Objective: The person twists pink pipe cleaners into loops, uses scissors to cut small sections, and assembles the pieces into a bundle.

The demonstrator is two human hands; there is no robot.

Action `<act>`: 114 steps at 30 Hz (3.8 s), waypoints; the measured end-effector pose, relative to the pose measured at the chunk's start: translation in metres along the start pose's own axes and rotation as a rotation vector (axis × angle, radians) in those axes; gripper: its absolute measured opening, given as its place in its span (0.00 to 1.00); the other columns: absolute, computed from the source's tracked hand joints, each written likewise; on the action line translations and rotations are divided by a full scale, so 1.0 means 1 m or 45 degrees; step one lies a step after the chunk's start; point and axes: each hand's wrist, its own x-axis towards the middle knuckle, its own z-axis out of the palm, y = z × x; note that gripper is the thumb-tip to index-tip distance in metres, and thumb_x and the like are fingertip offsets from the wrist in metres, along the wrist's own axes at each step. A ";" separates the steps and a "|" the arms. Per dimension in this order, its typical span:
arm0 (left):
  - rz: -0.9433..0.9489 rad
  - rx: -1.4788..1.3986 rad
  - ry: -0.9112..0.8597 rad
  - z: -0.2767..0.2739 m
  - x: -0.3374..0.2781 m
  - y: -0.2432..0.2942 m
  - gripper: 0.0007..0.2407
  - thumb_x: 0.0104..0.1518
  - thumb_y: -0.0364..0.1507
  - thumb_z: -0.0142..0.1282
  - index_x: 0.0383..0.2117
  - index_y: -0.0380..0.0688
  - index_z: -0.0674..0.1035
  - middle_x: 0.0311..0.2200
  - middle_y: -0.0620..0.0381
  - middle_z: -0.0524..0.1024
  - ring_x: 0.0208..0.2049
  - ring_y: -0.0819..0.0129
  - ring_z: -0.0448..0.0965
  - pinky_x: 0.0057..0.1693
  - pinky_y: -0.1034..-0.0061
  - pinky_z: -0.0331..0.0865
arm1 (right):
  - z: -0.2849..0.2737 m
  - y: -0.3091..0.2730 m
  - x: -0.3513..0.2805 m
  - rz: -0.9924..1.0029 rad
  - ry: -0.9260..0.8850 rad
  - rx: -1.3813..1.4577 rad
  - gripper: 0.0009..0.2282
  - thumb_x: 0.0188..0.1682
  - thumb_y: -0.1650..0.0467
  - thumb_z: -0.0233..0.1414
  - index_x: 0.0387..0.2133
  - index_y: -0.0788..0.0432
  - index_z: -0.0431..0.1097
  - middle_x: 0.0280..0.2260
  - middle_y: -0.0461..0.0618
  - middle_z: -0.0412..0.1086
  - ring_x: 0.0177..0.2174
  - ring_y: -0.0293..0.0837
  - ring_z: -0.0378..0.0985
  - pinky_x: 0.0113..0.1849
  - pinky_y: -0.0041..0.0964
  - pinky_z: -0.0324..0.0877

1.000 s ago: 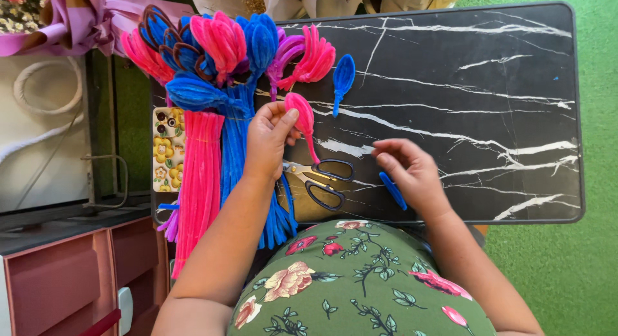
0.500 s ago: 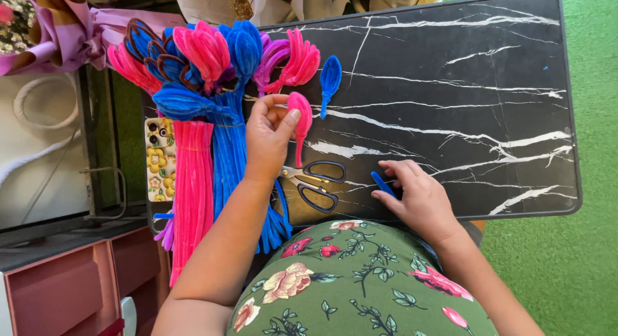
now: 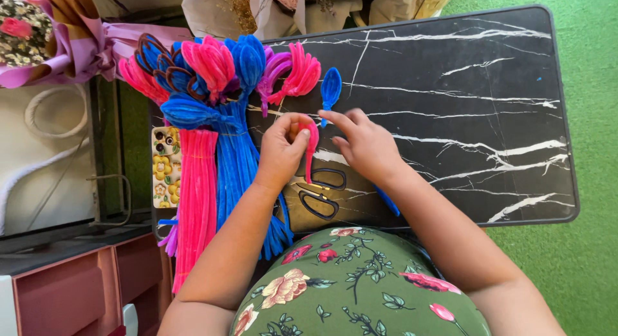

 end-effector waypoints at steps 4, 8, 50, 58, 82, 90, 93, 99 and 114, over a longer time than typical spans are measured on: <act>0.036 0.209 -0.039 0.008 0.004 0.021 0.08 0.50 0.24 0.55 0.33 0.55 0.82 0.18 0.62 0.72 0.21 0.74 0.72 0.32 0.78 0.68 | 0.018 0.015 0.036 -0.035 -0.030 -0.111 0.23 0.45 0.66 0.56 0.54 0.36 0.60 0.40 0.49 0.63 0.33 0.63 0.77 0.35 0.58 0.73; 0.178 0.692 -0.187 0.028 0.028 0.022 0.08 0.50 0.31 0.53 0.35 0.62 0.77 0.24 0.62 0.72 0.29 0.61 0.78 0.38 0.65 0.74 | 0.032 0.056 0.043 -0.096 0.214 -0.214 0.08 0.47 0.63 0.51 0.40 0.37 0.68 0.35 0.42 0.63 0.30 0.56 0.78 0.31 0.50 0.74; 1.210 1.376 0.349 0.062 0.107 -0.001 0.02 0.44 0.27 0.57 0.21 0.51 0.76 0.27 0.53 0.71 0.42 0.56 0.69 0.53 0.57 0.54 | 0.021 0.076 0.040 -0.106 0.594 -0.122 0.27 0.43 0.63 0.58 0.58 0.48 0.61 0.47 0.51 0.61 0.34 0.57 0.76 0.35 0.49 0.72; 0.813 1.119 0.124 -0.004 0.023 0.040 0.14 0.46 0.35 0.60 0.40 0.59 0.78 0.43 0.62 0.70 0.51 0.63 0.66 0.53 0.60 0.52 | 0.029 0.089 0.019 -0.101 0.623 0.253 0.22 0.45 0.67 0.59 0.54 0.57 0.66 0.48 0.55 0.61 0.36 0.55 0.76 0.39 0.46 0.71; -0.201 1.381 0.350 -0.171 -0.100 -0.009 0.35 0.39 0.45 0.66 0.54 0.39 0.70 0.42 0.40 0.71 0.45 0.40 0.75 0.50 0.50 0.68 | 0.035 0.093 0.013 -0.275 0.632 0.141 0.05 0.49 0.69 0.59 0.37 0.53 0.76 0.37 0.47 0.70 0.37 0.51 0.74 0.44 0.43 0.67; -0.477 1.039 0.336 -0.194 -0.103 -0.027 0.31 0.42 0.44 0.62 0.54 0.43 0.70 0.41 0.37 0.73 0.46 0.37 0.74 0.51 0.48 0.66 | 0.038 0.095 0.013 -0.252 0.640 0.097 0.04 0.49 0.69 0.59 0.36 0.52 0.76 0.36 0.45 0.70 0.37 0.49 0.74 0.44 0.41 0.68; -0.549 0.707 0.386 -0.196 -0.103 -0.010 0.27 0.43 0.40 0.63 0.52 0.47 0.72 0.40 0.42 0.74 0.46 0.42 0.75 0.50 0.54 0.67 | 0.035 0.092 0.013 -0.268 0.638 0.113 0.03 0.50 0.69 0.59 0.36 0.52 0.76 0.36 0.46 0.70 0.37 0.50 0.74 0.44 0.42 0.68; -0.430 0.447 0.521 -0.190 -0.107 -0.003 0.23 0.44 0.32 0.63 0.49 0.43 0.73 0.36 0.41 0.74 0.40 0.46 0.76 0.45 0.55 0.68 | 0.037 0.092 0.013 -0.272 0.643 0.087 0.03 0.49 0.69 0.60 0.35 0.52 0.76 0.36 0.46 0.71 0.37 0.50 0.74 0.44 0.42 0.68; -0.109 -0.783 0.417 -0.206 -0.119 0.092 0.29 0.42 0.31 0.59 0.54 0.37 0.67 0.43 0.37 0.75 0.39 0.52 0.82 0.44 0.64 0.79 | 0.027 0.082 0.012 -0.221 0.663 0.271 0.07 0.51 0.71 0.58 0.41 0.55 0.75 0.38 0.49 0.69 0.36 0.53 0.75 0.42 0.45 0.69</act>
